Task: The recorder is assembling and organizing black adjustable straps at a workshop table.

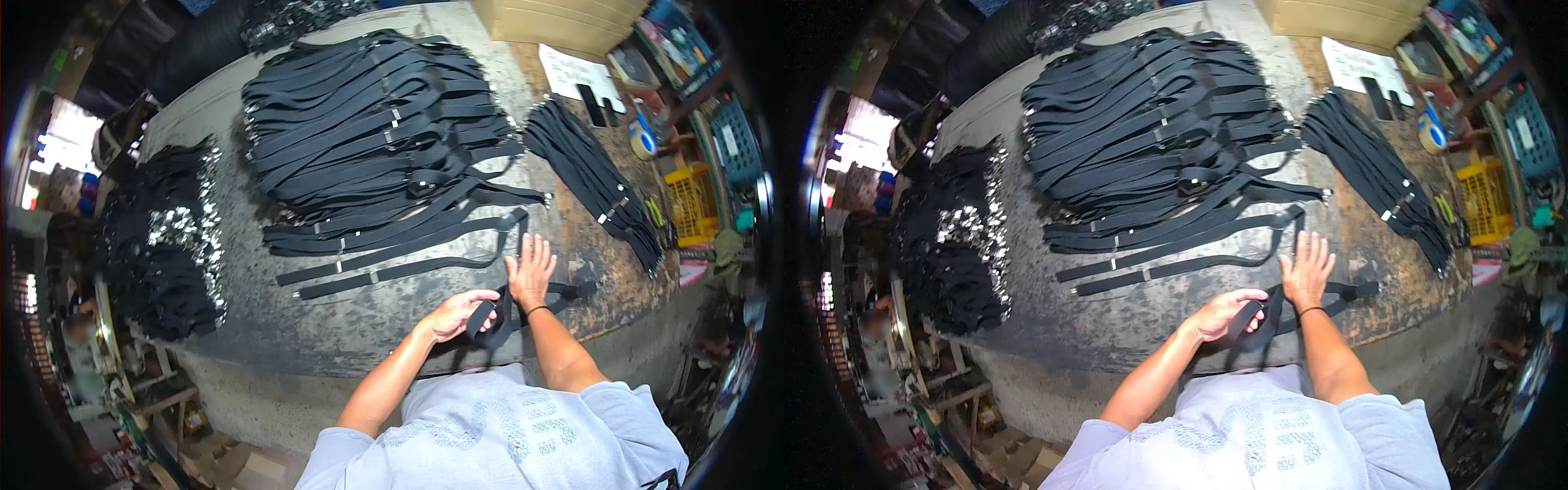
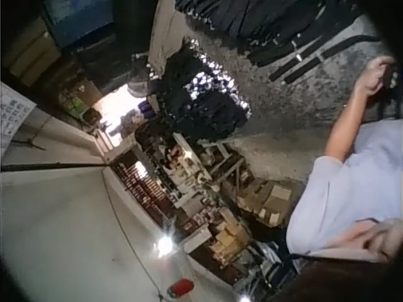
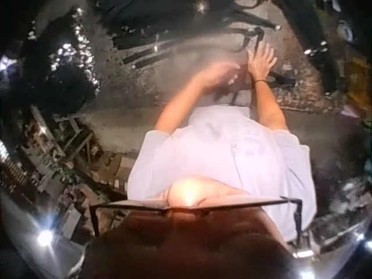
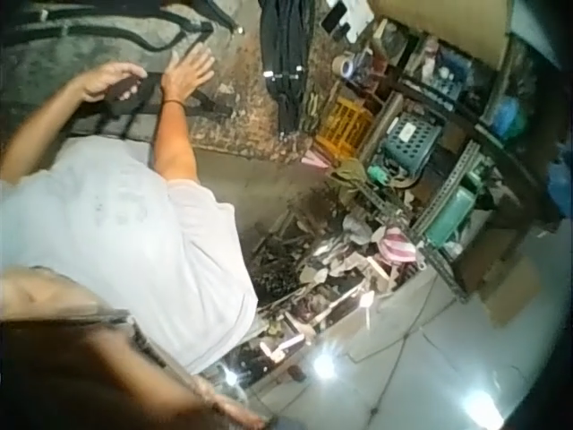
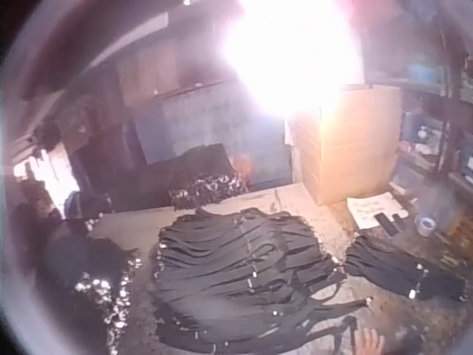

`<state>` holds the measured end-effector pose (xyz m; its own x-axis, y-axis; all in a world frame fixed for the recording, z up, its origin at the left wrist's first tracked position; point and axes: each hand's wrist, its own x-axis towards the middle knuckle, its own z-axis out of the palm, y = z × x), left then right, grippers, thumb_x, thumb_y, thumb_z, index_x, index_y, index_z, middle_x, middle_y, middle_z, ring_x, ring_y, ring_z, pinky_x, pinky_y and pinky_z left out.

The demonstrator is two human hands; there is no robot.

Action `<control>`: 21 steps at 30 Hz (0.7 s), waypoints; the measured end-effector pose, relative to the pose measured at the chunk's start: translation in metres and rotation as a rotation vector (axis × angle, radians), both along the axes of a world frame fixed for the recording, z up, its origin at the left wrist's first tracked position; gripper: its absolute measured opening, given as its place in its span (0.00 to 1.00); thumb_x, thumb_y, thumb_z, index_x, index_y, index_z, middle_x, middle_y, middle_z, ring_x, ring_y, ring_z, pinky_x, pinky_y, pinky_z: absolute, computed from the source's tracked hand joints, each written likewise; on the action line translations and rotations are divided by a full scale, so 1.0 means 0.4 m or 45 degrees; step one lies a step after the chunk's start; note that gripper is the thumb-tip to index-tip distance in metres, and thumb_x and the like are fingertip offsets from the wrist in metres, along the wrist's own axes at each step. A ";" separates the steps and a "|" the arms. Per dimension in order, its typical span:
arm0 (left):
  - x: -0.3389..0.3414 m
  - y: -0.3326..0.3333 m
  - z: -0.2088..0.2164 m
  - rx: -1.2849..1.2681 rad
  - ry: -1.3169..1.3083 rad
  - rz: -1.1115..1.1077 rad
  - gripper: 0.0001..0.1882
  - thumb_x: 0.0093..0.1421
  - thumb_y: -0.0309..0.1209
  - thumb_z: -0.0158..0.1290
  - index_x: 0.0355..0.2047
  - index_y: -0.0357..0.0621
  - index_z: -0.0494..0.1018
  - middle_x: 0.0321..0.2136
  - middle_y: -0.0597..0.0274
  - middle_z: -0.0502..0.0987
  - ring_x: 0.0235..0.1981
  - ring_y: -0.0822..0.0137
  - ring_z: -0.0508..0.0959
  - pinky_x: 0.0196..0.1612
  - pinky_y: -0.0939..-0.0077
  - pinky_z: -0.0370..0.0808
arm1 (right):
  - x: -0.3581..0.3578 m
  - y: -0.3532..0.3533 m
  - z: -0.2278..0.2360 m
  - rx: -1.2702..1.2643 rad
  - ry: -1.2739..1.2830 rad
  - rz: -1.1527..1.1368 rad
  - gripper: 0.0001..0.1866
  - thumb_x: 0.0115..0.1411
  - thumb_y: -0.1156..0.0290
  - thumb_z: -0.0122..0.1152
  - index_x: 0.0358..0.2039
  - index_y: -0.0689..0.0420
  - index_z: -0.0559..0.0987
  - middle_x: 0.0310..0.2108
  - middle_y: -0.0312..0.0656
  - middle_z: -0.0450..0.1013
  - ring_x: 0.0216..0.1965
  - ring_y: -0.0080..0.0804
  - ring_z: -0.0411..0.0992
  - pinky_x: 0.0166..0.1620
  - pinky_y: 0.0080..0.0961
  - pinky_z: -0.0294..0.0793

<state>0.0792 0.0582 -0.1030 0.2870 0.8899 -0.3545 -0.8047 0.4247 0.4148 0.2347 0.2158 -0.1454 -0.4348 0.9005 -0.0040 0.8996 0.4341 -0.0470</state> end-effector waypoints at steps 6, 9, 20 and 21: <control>-0.099 -0.048 0.066 0.155 0.406 -0.458 0.16 0.66 0.29 0.51 0.52 0.38 0.71 0.35 0.63 0.76 0.32 0.72 0.77 0.39 0.76 0.77 | 0.017 0.005 -0.002 0.002 -0.038 -0.029 0.37 0.64 0.49 0.51 0.70 0.48 0.56 0.70 0.47 0.52 0.71 0.50 0.45 0.70 0.56 0.40; -0.123 -0.082 0.096 0.253 0.607 -0.512 0.15 0.63 0.34 0.57 0.45 0.39 0.73 0.33 0.64 0.76 0.33 0.75 0.75 0.37 0.79 0.73 | 0.016 0.008 -0.009 -0.001 -0.066 -0.018 0.37 0.65 0.49 0.50 0.70 0.48 0.56 0.70 0.46 0.51 0.71 0.49 0.45 0.69 0.56 0.40; -0.162 -0.145 0.328 0.080 1.236 -0.356 0.15 0.59 0.39 0.62 0.35 0.40 0.75 0.22 0.64 0.76 0.24 0.75 0.74 0.27 0.76 0.70 | 0.000 0.003 0.006 0.037 0.022 0.013 0.37 0.63 0.46 0.52 0.69 0.47 0.59 0.70 0.46 0.53 0.71 0.48 0.46 0.69 0.56 0.42; -0.174 -0.138 0.369 -0.076 1.173 -0.432 0.13 0.60 0.38 0.62 0.34 0.41 0.75 0.20 0.66 0.75 0.22 0.78 0.73 0.25 0.78 0.69 | 0.004 0.005 0.001 0.051 0.033 0.016 0.37 0.64 0.46 0.52 0.69 0.48 0.59 0.70 0.46 0.53 0.71 0.48 0.46 0.69 0.56 0.42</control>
<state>0.0097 0.0029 0.0447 0.1130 0.7847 -0.6095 -0.0089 0.6142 0.7891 0.2362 0.2180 -0.1451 -0.4452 0.8944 0.0433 0.8929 0.4471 -0.0530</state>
